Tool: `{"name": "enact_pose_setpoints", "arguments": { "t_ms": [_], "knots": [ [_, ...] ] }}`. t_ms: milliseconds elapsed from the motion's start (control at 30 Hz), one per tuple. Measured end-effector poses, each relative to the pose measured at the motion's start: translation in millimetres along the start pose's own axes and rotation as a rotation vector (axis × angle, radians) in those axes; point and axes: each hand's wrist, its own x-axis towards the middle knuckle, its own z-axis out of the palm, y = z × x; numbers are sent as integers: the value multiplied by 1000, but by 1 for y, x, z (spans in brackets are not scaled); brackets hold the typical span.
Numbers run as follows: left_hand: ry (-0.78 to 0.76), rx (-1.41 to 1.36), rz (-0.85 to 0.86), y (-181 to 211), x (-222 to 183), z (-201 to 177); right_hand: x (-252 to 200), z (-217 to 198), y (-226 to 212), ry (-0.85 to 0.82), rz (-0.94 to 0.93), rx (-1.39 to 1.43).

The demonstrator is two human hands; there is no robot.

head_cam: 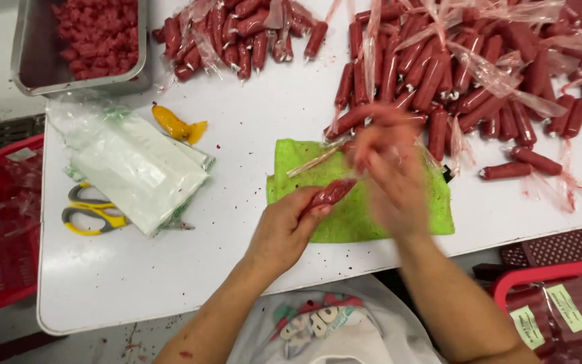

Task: Tying the ends of small red plastic-wrapped food packages manually.

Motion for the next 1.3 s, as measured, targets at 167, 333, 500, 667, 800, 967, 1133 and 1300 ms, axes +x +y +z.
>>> {"name": "enact_pose_setpoints", "arguments": {
  "t_ms": [167,333,500,667,800,967,1133,1300],
  "knots": [
    [-234,294,36,28,-11,-19,-18,48,-65,-991,-5,-2165],
    [-197,212,76,14,-18,-21,-23,18,-36,-1124,-507,-2040],
    [-459,242,-255,22,-8,-33,-17,10,2,-1127,-451,-1861],
    [-273,278,-364,6,-18,-50,12,17,8,-1304,-920,-1827],
    [-447,338,-439,5,-36,-89,28,16,-10,-1336,-958,-1834],
    [-270,-364,-322,-18,-29,-91,28,54,32,-1479,-938,-1750],
    [130,-209,-227,-5,-50,-110,74,73,45,-1345,-1316,-1677],
    [149,91,-387,-4,-83,-149,155,127,98,-1213,-1589,-1550]
  ]
}}
